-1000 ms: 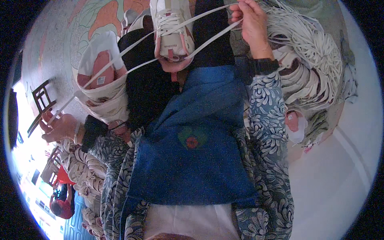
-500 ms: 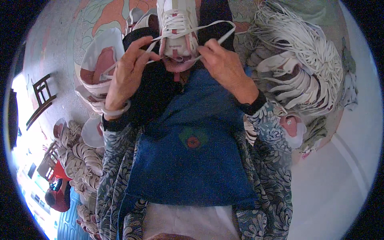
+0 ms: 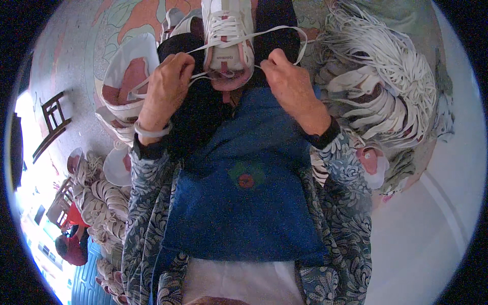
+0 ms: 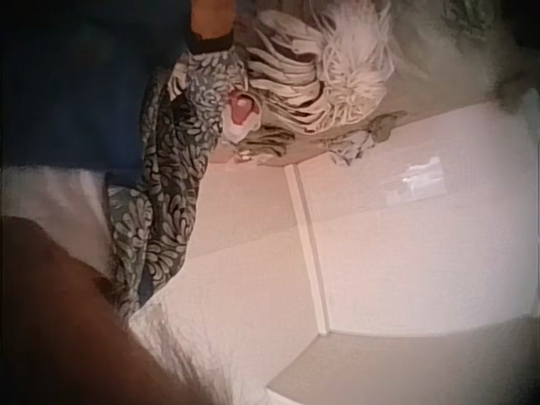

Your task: The person sits on the floor and laces a white sneaker with pink accents using a long white shoelace. They thread the lace through the eyelets, pull it tight, and tie a knot. The person then picks up a bundle of additional laces and continues working with the shoe.

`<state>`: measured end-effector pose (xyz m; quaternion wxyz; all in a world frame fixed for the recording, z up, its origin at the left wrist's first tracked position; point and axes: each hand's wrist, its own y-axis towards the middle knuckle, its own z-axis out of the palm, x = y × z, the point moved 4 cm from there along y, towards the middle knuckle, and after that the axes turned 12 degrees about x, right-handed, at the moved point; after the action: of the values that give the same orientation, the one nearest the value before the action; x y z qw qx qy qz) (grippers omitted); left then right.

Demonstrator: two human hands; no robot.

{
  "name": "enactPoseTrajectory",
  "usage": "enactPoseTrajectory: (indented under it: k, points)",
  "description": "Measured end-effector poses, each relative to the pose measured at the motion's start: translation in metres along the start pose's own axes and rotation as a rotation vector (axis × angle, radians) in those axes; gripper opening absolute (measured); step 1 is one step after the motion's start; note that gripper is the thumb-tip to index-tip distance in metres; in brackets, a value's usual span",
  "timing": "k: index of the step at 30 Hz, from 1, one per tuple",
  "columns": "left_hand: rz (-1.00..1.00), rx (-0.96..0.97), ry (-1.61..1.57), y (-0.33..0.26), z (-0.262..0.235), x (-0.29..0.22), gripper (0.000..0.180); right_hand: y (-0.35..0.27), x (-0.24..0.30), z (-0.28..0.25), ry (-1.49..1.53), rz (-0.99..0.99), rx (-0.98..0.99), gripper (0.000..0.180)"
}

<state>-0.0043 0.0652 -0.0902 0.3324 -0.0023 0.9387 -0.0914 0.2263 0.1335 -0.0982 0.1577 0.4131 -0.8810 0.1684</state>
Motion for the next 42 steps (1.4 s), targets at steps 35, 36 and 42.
enactPoseTrajectory:
  k: [35, 36, 42]
  points:
    - [-0.211, -0.061, -0.024, 0.010, -0.004, 0.007, 0.023, 0.064, 0.007, -0.012, 0.054, -0.065, -0.019, 0.010]
    - [-0.226, -0.072, -0.004, 0.012, -0.003, 0.008, 0.023, 0.064, 0.002, -0.009, 0.122, -0.033, -0.037, 0.011]
    - [-0.124, -0.202, -0.010, 0.016, 0.008, 0.024, 0.021, 0.045, 0.008, -0.013, 0.233, 0.105, -0.209, 0.024]
